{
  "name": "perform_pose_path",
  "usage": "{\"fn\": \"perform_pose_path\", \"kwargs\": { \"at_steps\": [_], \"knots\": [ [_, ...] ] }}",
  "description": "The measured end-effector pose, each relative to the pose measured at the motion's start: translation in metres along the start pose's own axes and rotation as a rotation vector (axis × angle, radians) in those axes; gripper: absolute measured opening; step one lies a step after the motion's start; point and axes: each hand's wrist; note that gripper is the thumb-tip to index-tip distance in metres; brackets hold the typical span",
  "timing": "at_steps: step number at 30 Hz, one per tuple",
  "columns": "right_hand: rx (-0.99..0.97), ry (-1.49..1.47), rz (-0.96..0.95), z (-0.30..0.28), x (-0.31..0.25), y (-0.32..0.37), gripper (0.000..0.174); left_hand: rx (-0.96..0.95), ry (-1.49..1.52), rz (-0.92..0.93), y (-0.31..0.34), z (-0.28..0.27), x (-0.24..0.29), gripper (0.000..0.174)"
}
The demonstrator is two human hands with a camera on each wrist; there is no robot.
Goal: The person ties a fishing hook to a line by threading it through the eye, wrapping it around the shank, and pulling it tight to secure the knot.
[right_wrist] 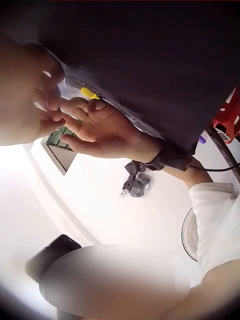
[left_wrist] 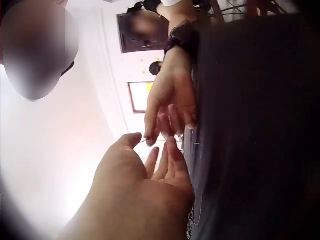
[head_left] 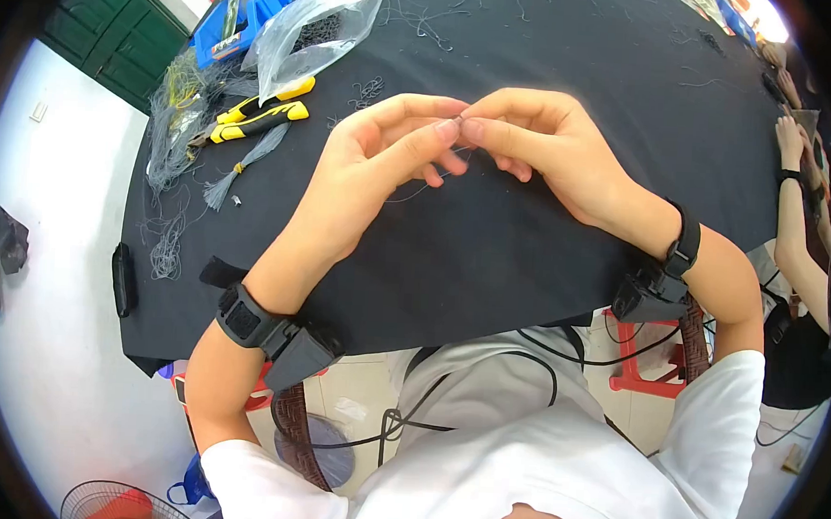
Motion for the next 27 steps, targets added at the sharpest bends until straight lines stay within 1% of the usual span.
{"fn": "perform_pose_path", "kwargs": {
  "at_steps": [2, 5, 8, 11, 17, 20, 23, 27],
  "knots": [
    [0.014, 0.026, -0.031, 0.0007, -0.004, -0.0005, 0.02, -0.008, -0.02, -0.013, -0.0012, -0.0062, -0.0029, 0.027],
    [0.014, 0.013, 0.012, -0.0012, -0.0011, -0.0004, 0.019, 0.056, -0.043, -0.08, -0.0005, -0.0082, -0.0045, 0.022],
    [0.022, 0.011, 0.014, 0.0, -0.0037, 0.0, 0.019, 0.124, -0.09, -0.086, 0.0009, -0.0053, -0.0032, 0.019],
    [0.019, 0.024, 0.023, -0.0017, -0.0023, 0.0005, 0.02, 0.163, -0.058, -0.074, 0.0025, 0.0013, -0.0015, 0.017],
    [0.023, 0.003, 0.036, -0.0022, -0.0028, 0.002, 0.022, 0.178, -0.066, -0.078, 0.0015, -0.0046, -0.0038, 0.016],
    [0.005, 0.004, 0.03, -0.001, -0.0041, 0.002, 0.022, 0.132, -0.097, -0.07, 0.003, -0.0037, -0.0023, 0.015],
    [0.001, 0.008, 0.021, -0.0012, -0.0043, 0.0021, 0.021, 0.127, -0.141, -0.036, 0.003, -0.0023, -0.0009, 0.015],
    [0.064, -0.01, 0.05, 0.001, -0.0021, 0.0028, 0.017, 0.123, -0.135, -0.016, 0.0032, -0.0027, 0.0003, 0.015]
  ]
}}
Point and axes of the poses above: each hand's wrist, its own y-axis away from the middle knuckle, its own z-axis out of the palm, x = y × z, and after that the axes turned 15 degrees about -z, right-handed
